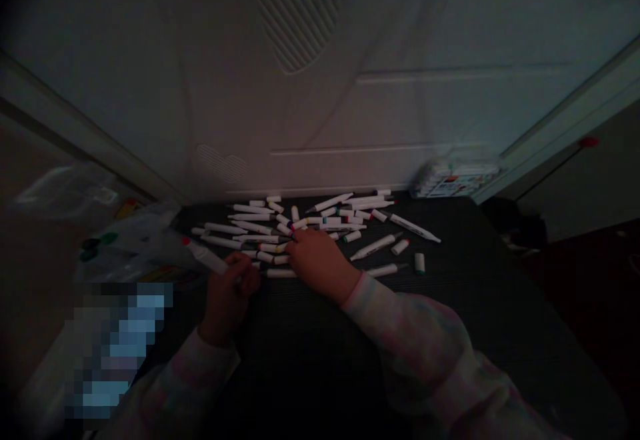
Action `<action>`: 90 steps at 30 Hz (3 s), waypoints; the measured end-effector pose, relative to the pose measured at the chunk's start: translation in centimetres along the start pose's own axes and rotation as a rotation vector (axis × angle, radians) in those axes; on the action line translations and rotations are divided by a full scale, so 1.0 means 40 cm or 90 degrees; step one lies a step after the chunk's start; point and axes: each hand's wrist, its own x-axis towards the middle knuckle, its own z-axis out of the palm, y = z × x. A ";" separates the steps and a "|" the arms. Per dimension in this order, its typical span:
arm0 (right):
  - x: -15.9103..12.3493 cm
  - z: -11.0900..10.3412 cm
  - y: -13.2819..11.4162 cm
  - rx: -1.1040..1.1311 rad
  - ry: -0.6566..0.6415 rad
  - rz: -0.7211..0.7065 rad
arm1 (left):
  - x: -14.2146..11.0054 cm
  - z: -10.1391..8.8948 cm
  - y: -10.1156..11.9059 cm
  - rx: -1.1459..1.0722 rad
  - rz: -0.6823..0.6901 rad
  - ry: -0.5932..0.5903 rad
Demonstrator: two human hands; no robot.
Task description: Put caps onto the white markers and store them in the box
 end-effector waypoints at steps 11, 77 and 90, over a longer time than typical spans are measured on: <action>-0.003 -0.002 -0.008 -0.003 -0.009 -0.005 | -0.004 -0.001 -0.005 -0.001 -0.005 -0.019; -0.149 -0.175 -0.056 1.405 -0.168 0.026 | -0.010 0.005 -0.007 0.031 -0.017 -0.026; -0.135 -0.186 -0.061 1.524 -0.116 -0.269 | -0.012 0.007 -0.004 0.032 -0.016 -0.021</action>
